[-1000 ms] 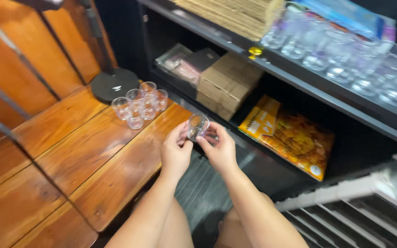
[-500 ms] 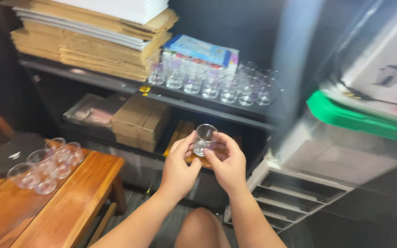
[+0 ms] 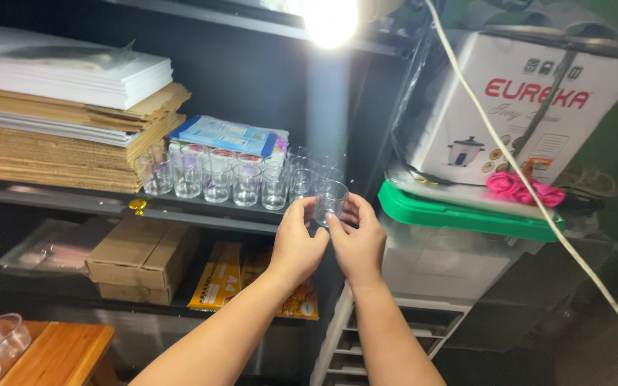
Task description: The person sits on the floor and transfers small clear glasses from a wooden bench to a lower shelf, arranging them in a row. The person then picks up a stack of plastic-wrapped rectangular items and places them into a cardboard box on the same shelf.
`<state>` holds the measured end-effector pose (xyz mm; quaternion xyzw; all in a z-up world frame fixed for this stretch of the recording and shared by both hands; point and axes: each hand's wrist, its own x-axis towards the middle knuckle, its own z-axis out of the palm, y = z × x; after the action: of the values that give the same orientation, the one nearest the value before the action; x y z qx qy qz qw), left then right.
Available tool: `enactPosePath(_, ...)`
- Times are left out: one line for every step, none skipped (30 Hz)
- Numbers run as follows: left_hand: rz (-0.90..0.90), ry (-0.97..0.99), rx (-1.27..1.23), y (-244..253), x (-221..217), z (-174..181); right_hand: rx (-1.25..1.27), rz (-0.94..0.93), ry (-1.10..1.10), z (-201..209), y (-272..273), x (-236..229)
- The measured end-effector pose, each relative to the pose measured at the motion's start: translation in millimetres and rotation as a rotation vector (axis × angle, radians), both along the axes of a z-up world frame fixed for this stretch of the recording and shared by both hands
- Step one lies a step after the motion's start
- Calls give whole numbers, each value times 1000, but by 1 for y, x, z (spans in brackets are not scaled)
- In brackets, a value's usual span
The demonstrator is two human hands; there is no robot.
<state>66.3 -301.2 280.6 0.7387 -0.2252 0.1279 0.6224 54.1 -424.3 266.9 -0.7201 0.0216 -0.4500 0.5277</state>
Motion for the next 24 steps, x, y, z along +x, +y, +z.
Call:
enactPosePath(-3,-8,2,-5,5,0,2,-3,-8,2,-1,3)
enactPosePath(-6,13,-1,-9,9,-1,-9,-24,-3,2,-2,6)
enactPosePath(-8,34,-4,-14,13,-2,-20,-46,2,2,-2,9)
enactPosePath(-9,31,-1,-16,15,-2,-17,-47,-1,2,-3,10)
enactPosePath(-13,42,9,-18,17,-2,-27,-64,7,1,-4,12)
enactPosePath(-16,54,19,-20,19,-3,-38,-80,16,1,-5,14)
enactPosePath(-17,51,22,-21,20,-3,-35,-80,13,-1,-7,17)
enactPosePath(-21,60,34,-21,21,-3,-39,-81,29,-4,-9,20)
enactPosePath(-25,68,46,-22,21,-4,-44,-82,45,-6,-11,23)
enactPosePath(-30,69,54,-21,20,-2,-37,-86,47,-7,-12,24)
enactPosePath(-34,69,59,-21,19,0,-30,-81,65,-8,-14,26)
enactPosePath(-36,72,63,-19,17,1,-25,-73,85,-9,-14,28)
enactPosePath(-39,76,68,-19,18,1,-20,-76,90,-9,-15,28)
enactPosePath(-34,71,83,-19,18,2,-26,-74,93,-9,-15,28)
enactPosePath(-28,66,99,-18,19,3,-32,-73,96,-8,-15,28)
enactPosePath(-28,68,100,-17,19,3,-31,-72,98,-8,-15,30)
enactPosePath(-19,62,117,-17,20,4,-42,-80,108,-7,-16,30)
enactPosePath(-8,55,133,-15,20,5,-54,-86,117,-7,-16,32)
enactPosePath(-6,56,133,-17,23,1,-53,-84,118,-7,-17,34)
enactPosePath(-3,49,141,-18,26,-2,-69,-97,114,-8,-18,36)
enactPosePath(1,42,149,-20,29,-5,-84,-111,111,-8,-20,38)
enactPosePath(2,41,149,-19,27,-3,-84,-109,110,-9,-20,41)
enactPosePath(-13,44,132,-19,24,-1,-98,-117,99,-11,-20,43)
enactPosePath(-28,48,115,-19,22,1,-112,-126,89,-12,-21,46)
